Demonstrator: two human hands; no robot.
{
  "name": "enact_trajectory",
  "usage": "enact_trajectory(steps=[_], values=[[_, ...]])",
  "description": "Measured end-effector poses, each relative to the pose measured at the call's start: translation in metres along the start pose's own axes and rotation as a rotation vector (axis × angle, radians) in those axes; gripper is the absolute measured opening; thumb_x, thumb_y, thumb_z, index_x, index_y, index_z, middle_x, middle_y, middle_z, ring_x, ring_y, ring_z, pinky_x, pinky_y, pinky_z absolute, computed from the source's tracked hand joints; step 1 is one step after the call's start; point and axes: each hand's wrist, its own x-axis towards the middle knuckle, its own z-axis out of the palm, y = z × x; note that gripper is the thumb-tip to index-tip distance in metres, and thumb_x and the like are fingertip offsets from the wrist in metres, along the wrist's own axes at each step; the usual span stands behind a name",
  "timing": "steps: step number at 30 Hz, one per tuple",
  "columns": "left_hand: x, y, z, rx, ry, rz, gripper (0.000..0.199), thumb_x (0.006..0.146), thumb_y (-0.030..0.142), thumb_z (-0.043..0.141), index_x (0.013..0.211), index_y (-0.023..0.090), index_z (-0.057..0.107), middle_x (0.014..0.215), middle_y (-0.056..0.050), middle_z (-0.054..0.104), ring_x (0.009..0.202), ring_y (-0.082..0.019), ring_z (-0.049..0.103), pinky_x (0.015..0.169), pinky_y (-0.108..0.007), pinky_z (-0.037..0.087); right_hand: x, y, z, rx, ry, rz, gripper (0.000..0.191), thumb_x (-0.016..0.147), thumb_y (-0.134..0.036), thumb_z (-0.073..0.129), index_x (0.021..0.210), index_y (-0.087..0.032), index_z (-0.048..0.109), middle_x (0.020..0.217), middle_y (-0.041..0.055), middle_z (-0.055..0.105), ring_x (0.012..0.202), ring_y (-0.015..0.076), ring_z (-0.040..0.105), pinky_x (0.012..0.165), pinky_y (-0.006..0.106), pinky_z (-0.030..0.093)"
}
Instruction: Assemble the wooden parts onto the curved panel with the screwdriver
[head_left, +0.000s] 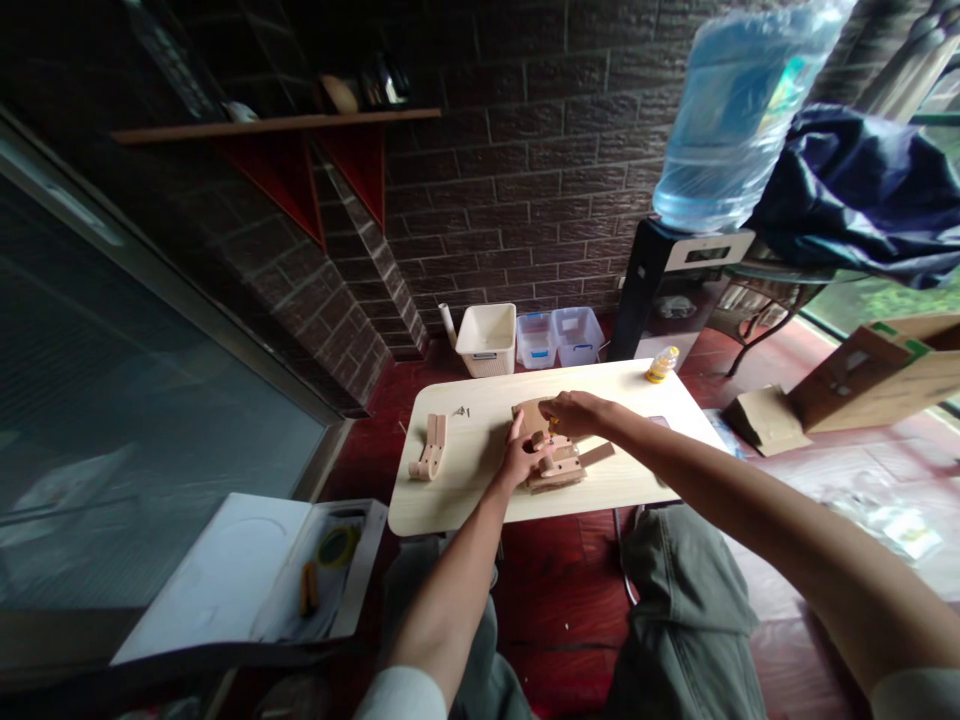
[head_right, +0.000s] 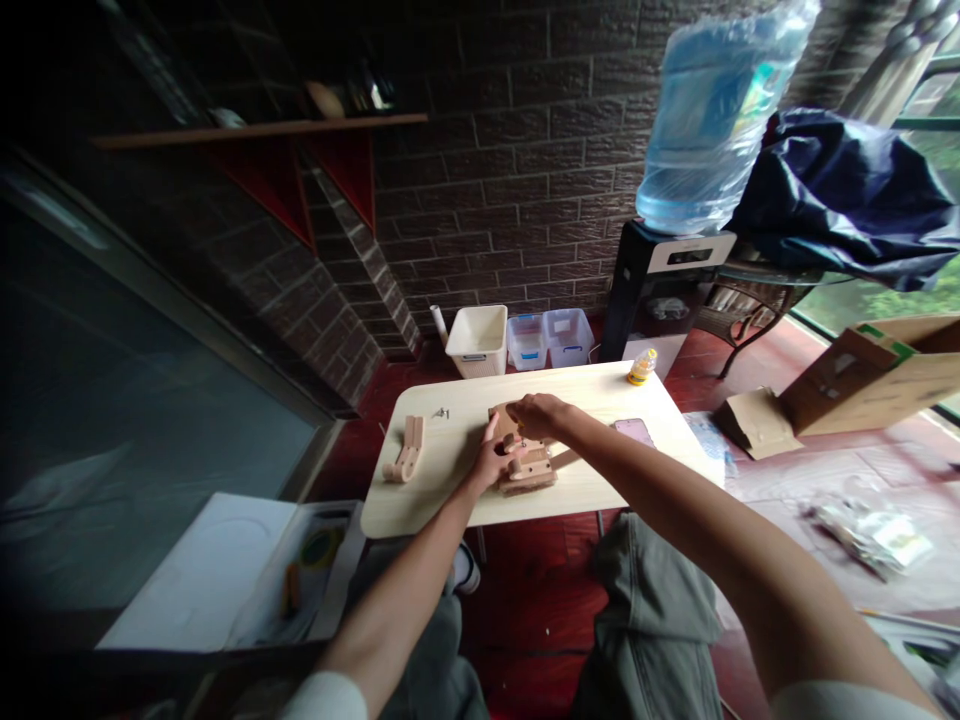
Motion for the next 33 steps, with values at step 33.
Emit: enact_trajectory(steps=[33], values=[[-0.009,0.035,-0.005,-0.314,0.061,-0.090,0.061,0.060,0.020,0.091,0.119,0.017,0.073,0.149,-0.023,0.054,0.133,-0.038,0.058,0.118,-0.052,0.034,0.000,-0.022,0.003,-0.049,0.137,0.116,0.037,0.095,-0.026,0.058,0.126,-0.007,0.065,0.118,0.0251,0.072,0.105,0.0323,0.073,0.081,0.036,0.059]])
